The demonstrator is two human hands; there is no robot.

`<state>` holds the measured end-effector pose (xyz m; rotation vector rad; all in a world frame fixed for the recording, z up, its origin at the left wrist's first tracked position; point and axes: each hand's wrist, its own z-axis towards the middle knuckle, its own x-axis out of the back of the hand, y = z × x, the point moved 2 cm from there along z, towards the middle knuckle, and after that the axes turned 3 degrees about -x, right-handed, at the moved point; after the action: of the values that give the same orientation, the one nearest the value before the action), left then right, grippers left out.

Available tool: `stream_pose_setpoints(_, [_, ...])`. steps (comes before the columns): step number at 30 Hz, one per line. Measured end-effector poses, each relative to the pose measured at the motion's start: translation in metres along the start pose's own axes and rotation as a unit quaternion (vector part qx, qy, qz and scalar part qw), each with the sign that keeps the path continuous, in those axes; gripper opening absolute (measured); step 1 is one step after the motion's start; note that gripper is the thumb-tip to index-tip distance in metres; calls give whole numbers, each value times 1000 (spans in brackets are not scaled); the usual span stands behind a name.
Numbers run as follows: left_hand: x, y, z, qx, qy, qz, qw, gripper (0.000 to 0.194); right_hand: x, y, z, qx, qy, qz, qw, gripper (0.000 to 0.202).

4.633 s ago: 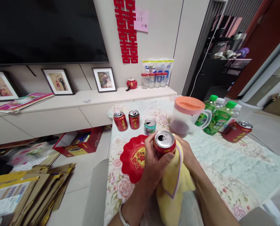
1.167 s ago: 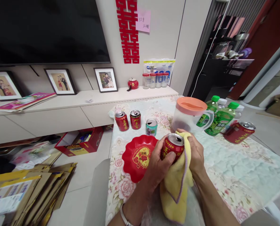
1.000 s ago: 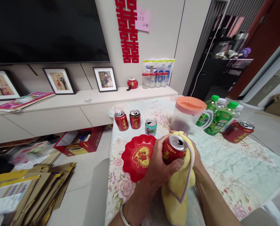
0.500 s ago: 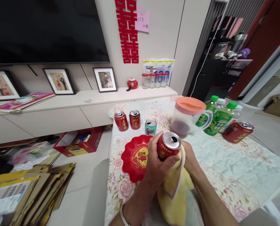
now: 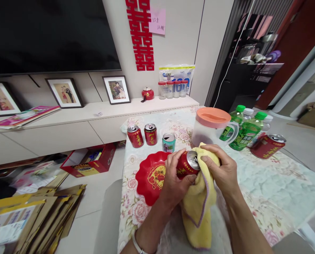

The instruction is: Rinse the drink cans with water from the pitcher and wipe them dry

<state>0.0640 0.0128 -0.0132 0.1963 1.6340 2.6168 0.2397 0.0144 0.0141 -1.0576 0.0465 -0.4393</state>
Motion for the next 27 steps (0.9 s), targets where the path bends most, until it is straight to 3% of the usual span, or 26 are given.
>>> stream_pose_setpoints(7, [-2,1,-1,-49,17,53,997,61,3,-15,1,130,-21,-122,984,13])
stream_pose_setpoints(17, [-2,-5,-3,-12,109,74,991,60,-6,-32,-12,141,-41,-231,962,13])
stream_pose_setpoints(22, [-1,-1,-3,5,140,104,985,58,-11,-39,-17,131,-43,-214,967,11])
stream_pose_setpoints(27, [-1,-2,-4,59,151,46,986,61,-2,-42,-13,99,-90,-83,988,8])
